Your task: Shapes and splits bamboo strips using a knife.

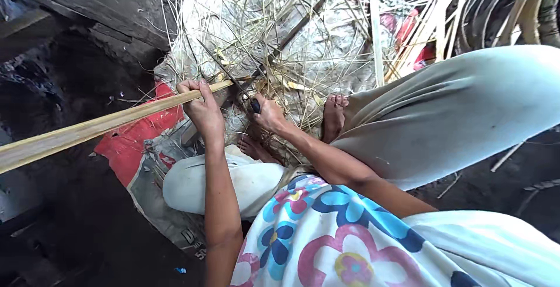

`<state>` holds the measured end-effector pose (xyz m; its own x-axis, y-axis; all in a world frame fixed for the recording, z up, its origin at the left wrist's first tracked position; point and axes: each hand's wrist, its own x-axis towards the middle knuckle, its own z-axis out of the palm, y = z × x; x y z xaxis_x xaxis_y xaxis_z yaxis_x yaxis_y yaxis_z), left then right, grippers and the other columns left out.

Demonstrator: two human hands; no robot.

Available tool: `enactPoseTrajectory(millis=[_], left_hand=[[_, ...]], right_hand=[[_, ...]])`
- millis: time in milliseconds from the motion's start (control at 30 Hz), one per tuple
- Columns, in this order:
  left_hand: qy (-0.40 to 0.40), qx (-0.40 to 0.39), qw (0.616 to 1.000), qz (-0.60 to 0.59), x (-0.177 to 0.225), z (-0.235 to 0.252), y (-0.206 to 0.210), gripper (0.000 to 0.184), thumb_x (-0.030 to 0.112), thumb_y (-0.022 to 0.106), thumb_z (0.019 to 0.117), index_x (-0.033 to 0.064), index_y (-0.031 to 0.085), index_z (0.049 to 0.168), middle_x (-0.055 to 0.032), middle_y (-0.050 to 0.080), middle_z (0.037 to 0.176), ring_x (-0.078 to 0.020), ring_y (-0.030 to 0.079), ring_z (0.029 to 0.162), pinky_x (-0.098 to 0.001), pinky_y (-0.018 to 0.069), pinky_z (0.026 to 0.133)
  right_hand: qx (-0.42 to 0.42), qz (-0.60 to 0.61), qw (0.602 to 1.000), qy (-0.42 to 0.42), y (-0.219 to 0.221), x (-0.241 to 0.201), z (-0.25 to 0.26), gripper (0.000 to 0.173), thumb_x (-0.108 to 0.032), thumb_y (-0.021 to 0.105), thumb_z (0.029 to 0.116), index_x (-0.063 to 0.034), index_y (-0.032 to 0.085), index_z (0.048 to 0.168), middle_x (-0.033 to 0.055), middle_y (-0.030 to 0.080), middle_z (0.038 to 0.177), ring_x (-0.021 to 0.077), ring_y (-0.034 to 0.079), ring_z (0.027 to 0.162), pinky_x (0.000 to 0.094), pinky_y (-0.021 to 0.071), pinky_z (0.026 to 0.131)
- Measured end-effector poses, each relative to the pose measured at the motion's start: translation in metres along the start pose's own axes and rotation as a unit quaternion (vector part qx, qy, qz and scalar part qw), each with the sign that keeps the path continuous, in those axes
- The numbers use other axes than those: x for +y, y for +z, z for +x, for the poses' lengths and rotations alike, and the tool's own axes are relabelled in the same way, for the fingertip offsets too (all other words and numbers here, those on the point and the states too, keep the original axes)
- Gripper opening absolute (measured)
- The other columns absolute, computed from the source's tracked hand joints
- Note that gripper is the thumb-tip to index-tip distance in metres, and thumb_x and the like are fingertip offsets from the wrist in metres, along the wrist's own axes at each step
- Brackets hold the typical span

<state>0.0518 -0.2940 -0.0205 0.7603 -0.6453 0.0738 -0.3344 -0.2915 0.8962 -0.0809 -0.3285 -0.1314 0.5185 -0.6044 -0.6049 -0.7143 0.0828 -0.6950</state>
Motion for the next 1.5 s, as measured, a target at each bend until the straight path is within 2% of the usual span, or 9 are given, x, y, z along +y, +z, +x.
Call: enactPoseTrajectory(millis=[133,433,567,700,833,1000,1167,1367,1500], left_hand=[[-0.021,-0.006,1.000,0.007,0.005,0.007,0.002,0.009,0.011,0.054,0.1049,0.0032,0.050,0.105,-0.0058,0.054,0.093,-0.0100,0.062,0.083,-0.0295,0.0587,0.079],[0.000,-0.019,0.998,0.053,0.012,-0.002,0.002,0.010,0.012,0.051,0.1061,0.0026,0.051,0.104,-0.0060,0.053,0.095,-0.0082,0.060,0.085,-0.0272,0.0557,0.079],[-0.010,0.009,1.000,0.020,0.005,0.002,0.002,0.007,0.009,0.053,0.1047,0.0024,0.051,0.104,-0.0053,0.054,0.093,-0.0085,0.063,0.083,-0.0281,0.0591,0.079],[-0.003,0.010,1.000,0.013,0.002,0.000,0.004,0.006,0.008,0.053,0.1042,0.0028,0.050,0.103,-0.0041,0.055,0.090,-0.0077,0.062,0.081,-0.0264,0.0571,0.077],[0.001,0.006,1.000,-0.024,-0.005,-0.002,-0.002,0.006,0.007,0.054,0.1042,0.0021,0.050,0.105,-0.0050,0.056,0.093,-0.0094,0.064,0.085,-0.0292,0.0599,0.081],[0.017,-0.011,0.998,-0.061,-0.014,-0.010,-0.009,0.010,0.004,0.057,0.1021,0.0020,0.048,0.106,-0.0041,0.057,0.095,-0.0087,0.065,0.086,-0.0290,0.0602,0.083],[0.024,-0.071,0.997,-0.022,0.001,-0.027,-0.018,0.014,0.013,0.056,0.1057,0.0045,0.049,0.114,-0.0034,0.056,0.106,-0.0037,0.061,0.097,-0.0232,0.0557,0.086],[0.039,-0.011,0.998,-0.044,-0.009,-0.014,-0.003,0.010,0.002,0.059,0.1001,0.0039,0.049,0.101,-0.0029,0.056,0.089,-0.0085,0.063,0.081,-0.0291,0.0601,0.081],[0.056,-0.078,0.994,0.044,0.013,-0.030,-0.006,0.012,0.013,0.054,0.1062,0.0026,0.051,0.110,-0.0061,0.056,0.100,-0.0062,0.060,0.090,-0.0244,0.0547,0.083]], right_hand=[[0.024,0.000,0.996,-0.083,-0.006,-0.018,-0.012,0.055,-0.010,0.065,0.0900,-0.0131,0.055,0.144,0.0229,0.072,0.099,0.0447,0.071,0.090,0.0651,0.0534,0.077],[0.040,0.007,0.996,-0.080,-0.001,-0.012,-0.006,0.055,-0.007,0.066,0.0890,-0.0107,0.056,0.143,0.0242,0.072,0.100,0.0460,0.071,0.091,0.0656,0.0533,0.077],[0.007,0.006,1.000,0.005,0.001,0.001,0.009,0.054,-0.010,0.065,0.0921,-0.0086,0.050,0.144,0.0272,0.070,0.110,0.0479,0.068,0.103,0.0675,0.0525,0.085],[0.037,0.015,0.996,-0.076,0.000,-0.014,-0.006,0.056,-0.007,0.066,0.0897,-0.0101,0.053,0.144,0.0244,0.072,0.099,0.0458,0.071,0.090,0.0652,0.0537,0.078],[0.006,0.030,1.000,-0.004,0.002,0.007,0.011,0.050,-0.010,0.065,0.0915,-0.0069,0.054,0.140,0.0264,0.069,0.113,0.0458,0.068,0.106,0.0661,0.0520,0.088],[0.034,0.115,0.993,-0.008,0.009,0.013,0.006,0.054,-0.007,0.067,0.0906,-0.0069,0.053,0.143,0.0262,0.069,0.112,0.0430,0.069,0.101,0.0614,0.0530,0.088],[0.029,0.022,0.997,-0.064,-0.002,-0.008,-0.005,0.058,-0.007,0.063,0.0911,-0.0136,0.052,0.147,0.0244,0.071,0.104,0.0456,0.070,0.095,0.0652,0.0531,0.081],[0.011,0.026,0.998,-0.049,-0.002,-0.006,0.002,0.055,-0.008,0.064,0.0912,-0.0132,0.053,0.145,0.0244,0.071,0.107,0.0449,0.069,0.098,0.0647,0.0526,0.084],[0.022,0.029,0.995,-0.095,-0.011,-0.023,-0.015,0.057,-0.006,0.065,0.0897,-0.0143,0.054,0.145,0.0235,0.072,0.099,0.0449,0.070,0.091,0.0646,0.0533,0.077]])
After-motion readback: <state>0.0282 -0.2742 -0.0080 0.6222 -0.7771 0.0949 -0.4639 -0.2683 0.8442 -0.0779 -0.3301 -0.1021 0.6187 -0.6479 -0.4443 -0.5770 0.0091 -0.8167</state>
